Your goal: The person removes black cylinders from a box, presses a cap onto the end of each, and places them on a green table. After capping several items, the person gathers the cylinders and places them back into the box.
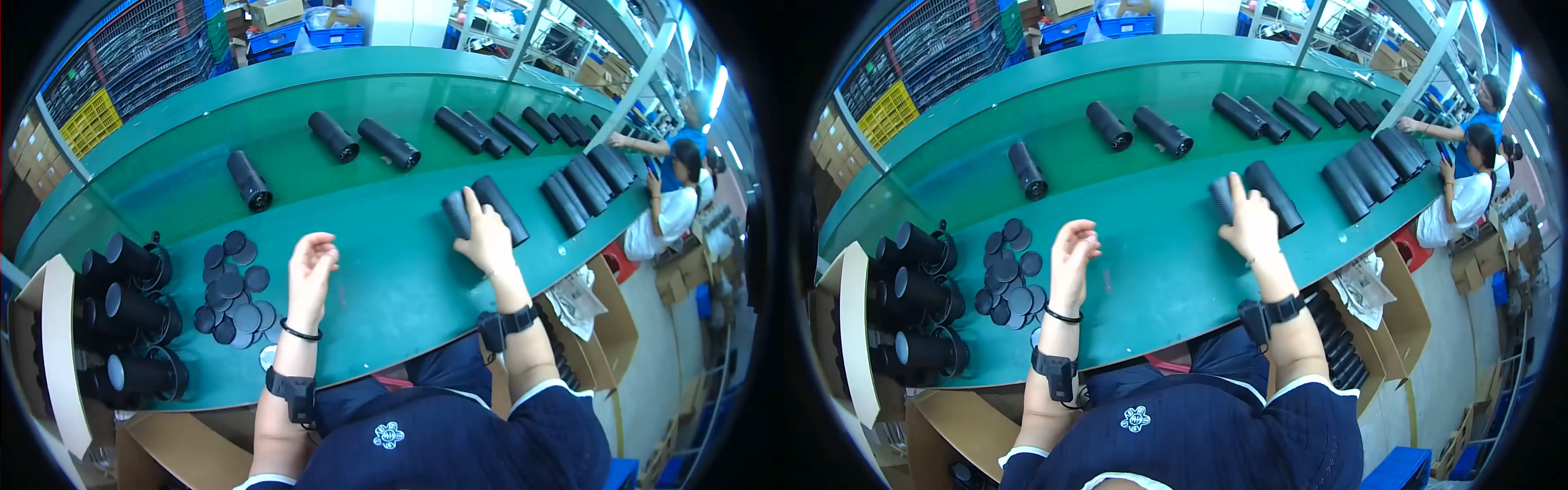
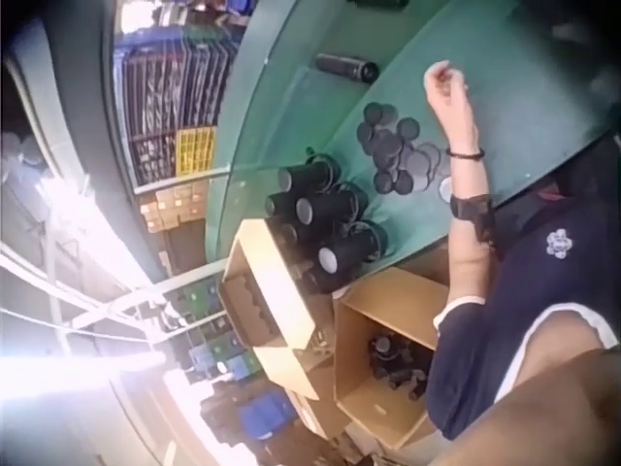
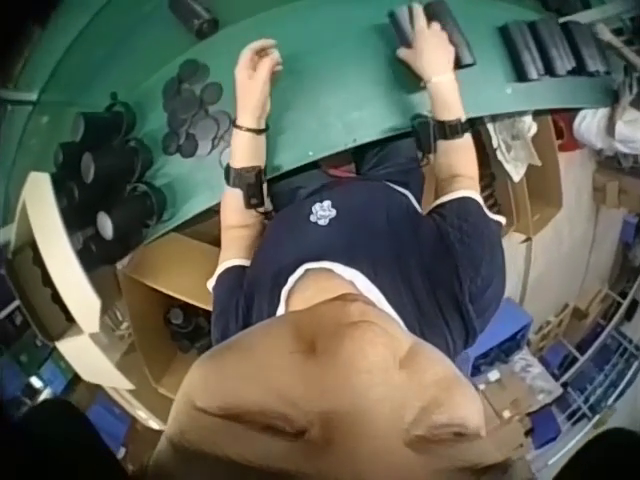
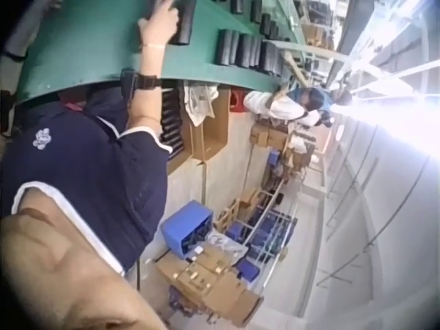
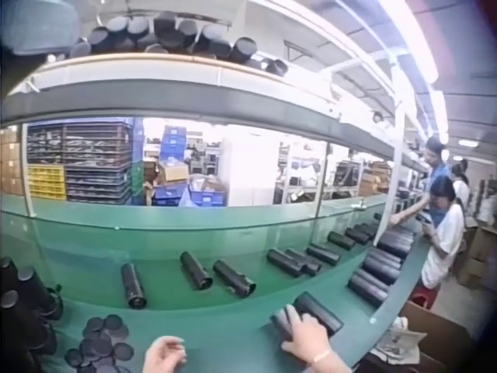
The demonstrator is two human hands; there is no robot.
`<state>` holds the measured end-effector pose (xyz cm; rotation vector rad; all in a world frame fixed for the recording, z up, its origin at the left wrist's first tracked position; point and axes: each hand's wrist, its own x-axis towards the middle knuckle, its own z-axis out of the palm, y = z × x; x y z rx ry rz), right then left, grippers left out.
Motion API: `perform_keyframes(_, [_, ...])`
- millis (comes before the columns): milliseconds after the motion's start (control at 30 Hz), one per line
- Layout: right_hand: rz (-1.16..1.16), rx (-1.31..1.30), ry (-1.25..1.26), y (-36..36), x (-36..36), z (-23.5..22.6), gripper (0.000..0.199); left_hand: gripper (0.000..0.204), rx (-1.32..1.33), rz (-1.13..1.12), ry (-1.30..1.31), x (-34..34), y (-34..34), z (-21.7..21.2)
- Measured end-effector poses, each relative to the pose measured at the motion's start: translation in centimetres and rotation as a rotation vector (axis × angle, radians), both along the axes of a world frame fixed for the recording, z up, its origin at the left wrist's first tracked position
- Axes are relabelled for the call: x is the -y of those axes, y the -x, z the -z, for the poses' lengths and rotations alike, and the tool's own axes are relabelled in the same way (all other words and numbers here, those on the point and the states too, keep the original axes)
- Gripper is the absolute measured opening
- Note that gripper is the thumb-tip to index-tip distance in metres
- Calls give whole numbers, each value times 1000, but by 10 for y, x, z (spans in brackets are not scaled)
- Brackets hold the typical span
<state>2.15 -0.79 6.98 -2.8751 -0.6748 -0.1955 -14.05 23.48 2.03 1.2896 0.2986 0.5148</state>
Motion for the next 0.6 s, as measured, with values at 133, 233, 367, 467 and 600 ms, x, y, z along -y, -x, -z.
perform_keyframes(133, [-559, -393, -787, 55, -21, -24, 88, 59, 24, 211, -288, 46, -10, -27])
perform_keyframes(233, [-753, -721, -1109, 77, -32, -11, 76, 72, 250, 233, -320, 61, -7, -37])
perform_keyframes(367, [-816, -1103, -1501, 66, -28, -9, 54, 72, 221, 164, -699, 57, 13, -48])
perform_keyframes(467, [-802, -882, -1273, 69, -32, -1, 43, 74, 231, 181, -813, 54, 14, -34])
perform_keyframes(600, [-782, -1035, -1408, 75, -29, 10, 36, 68, 203, 188, -843, 65, 20, -27])
